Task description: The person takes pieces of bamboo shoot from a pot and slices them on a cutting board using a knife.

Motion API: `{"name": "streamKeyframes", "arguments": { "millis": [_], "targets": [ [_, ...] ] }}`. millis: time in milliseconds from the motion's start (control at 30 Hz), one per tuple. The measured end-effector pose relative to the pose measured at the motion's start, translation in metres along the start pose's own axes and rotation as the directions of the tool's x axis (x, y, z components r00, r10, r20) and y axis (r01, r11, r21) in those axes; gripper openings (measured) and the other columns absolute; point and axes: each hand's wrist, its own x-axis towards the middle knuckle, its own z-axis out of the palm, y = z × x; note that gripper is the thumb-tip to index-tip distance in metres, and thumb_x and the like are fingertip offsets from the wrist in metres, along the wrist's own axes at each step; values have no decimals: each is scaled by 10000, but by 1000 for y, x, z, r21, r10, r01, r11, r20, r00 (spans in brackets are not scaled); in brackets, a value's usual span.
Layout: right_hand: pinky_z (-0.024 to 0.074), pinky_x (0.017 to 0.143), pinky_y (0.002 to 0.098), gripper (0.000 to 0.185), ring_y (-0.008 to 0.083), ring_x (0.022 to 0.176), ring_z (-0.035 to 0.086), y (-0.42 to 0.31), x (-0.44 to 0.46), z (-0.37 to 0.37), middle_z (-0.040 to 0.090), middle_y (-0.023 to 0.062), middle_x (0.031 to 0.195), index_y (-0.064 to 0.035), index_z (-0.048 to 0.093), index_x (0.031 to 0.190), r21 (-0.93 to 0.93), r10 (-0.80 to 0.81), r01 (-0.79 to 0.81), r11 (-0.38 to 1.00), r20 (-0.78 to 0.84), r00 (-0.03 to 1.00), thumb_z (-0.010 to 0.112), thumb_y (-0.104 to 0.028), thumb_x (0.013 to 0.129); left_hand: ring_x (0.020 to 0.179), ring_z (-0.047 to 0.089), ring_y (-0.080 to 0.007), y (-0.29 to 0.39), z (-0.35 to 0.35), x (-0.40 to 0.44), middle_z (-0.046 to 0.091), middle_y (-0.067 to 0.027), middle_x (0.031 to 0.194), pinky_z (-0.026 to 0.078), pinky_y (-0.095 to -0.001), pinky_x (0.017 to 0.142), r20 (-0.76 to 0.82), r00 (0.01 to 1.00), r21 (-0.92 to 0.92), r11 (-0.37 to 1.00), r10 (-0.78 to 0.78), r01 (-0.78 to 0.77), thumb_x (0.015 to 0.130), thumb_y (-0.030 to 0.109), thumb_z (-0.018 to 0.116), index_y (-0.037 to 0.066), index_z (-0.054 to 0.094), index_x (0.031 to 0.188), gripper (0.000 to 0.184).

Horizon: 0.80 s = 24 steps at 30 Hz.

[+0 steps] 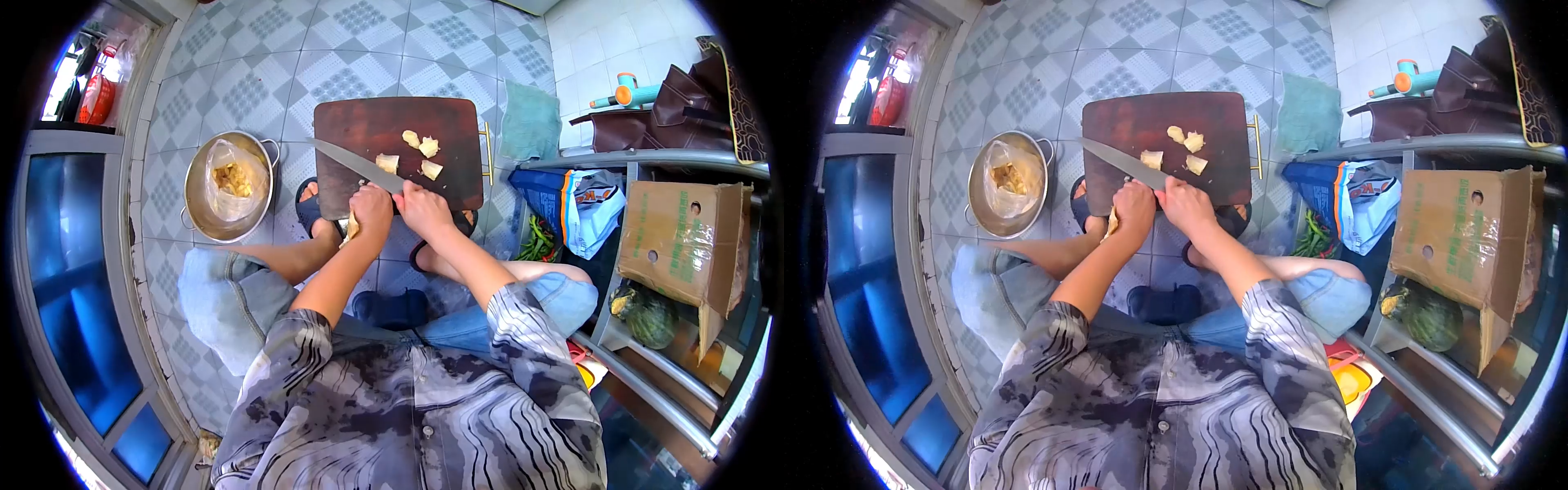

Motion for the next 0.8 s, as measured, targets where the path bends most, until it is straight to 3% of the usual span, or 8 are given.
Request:
{"name": "streamKeyframes", "arguments": {
  "millis": [167, 400, 467, 567, 667, 733, 800],
  "targets": [
    [546, 510, 372, 421, 278, 589, 662, -1, 28, 1, 639, 172, 703, 26, 500, 901, -96, -115, 118, 988, 33, 993, 471, -394, 915, 561, 603, -159, -6, -3, 2, 573, -11, 658, 430, -306, 410, 13, 1000, 30, 999, 15, -15, 839, 251, 503, 93, 584, 783, 186],
    [544, 524, 396, 419, 279, 623, 667, 38, -22, -9, 645, 159, 743, 15, 493, 931, -47, -54, 54, 997, 3, 999, 475, -403, 912, 612, 666, -197, -25, -6, 8, 641, -76, 684, 535, -328, 488, 66, 997, -156, 987, 51, -40, 861, 224, 485, 87, 557, 803, 164],
    [544, 525, 399, 418, 288, 633, 668, 60, -44, -18, 647, 174, 761, 15, 490, 943, -130, 54, -39, 991, 118, 991, 479, -401, 911, 609, 665, -195, -26, -8, 10, 641, -74, 685, 532, -328, 484, 51, 997, -169, 984, 58, -49, 864, 221, 482, 88, 549, 811, 158],
    [545, 516, 393, 415, 285, 626, 668, 58, -49, -12, 649, 180, 759, 17, 498, 933, -172, 64, -45, 984, 105, 992, 482, -397, 910, 610, 664, -192, -23, -10, 7, 643, -73, 692, 529, -329, 484, 58, 995, -186, 980, 79, -67, 872, 223, 475, 88, 541, 824, 157],
    [546, 508, 382, 425, 281, 620, 668, 36, -19, 2, 648, 176, 744, 22, 499, 918, -120, -44, 42, 992, -17, 999, 479, -402, 910, 620, 665, -192, -19, -12, 6, 646, -75, 704, 529, -331, 494, 113, 990, -129, 989, 83, -68, 880, 234, 470, 91, 537, 831, 166],
    [546, 509, 380, 428, 283, 621, 668, 17, 13, 2, 648, 175, 743, 24, 498, 915, -96, -66, 66, 993, 1, 998, 479, -404, 910, 627, 666, -193, -20, -15, 5, 647, -75, 712, 530, -331, 501, 157, 984, -58, 996, 79, -71, 884, 240, 469, 94, 536, 833, 169],
    [547, 509, 379, 432, 285, 623, 668, 9, 22, 0, 647, 174, 743, 25, 497, 912, -78, -86, 87, 993, 9, 996, 478, -406, 910, 629, 672, -208, -23, -17, 7, 648, -76, 706, 544, -332, 526, 116, 989, -188, 980, 93, -70, 860, 171, 482, 88, 513, 803, 106]
  ]
}}
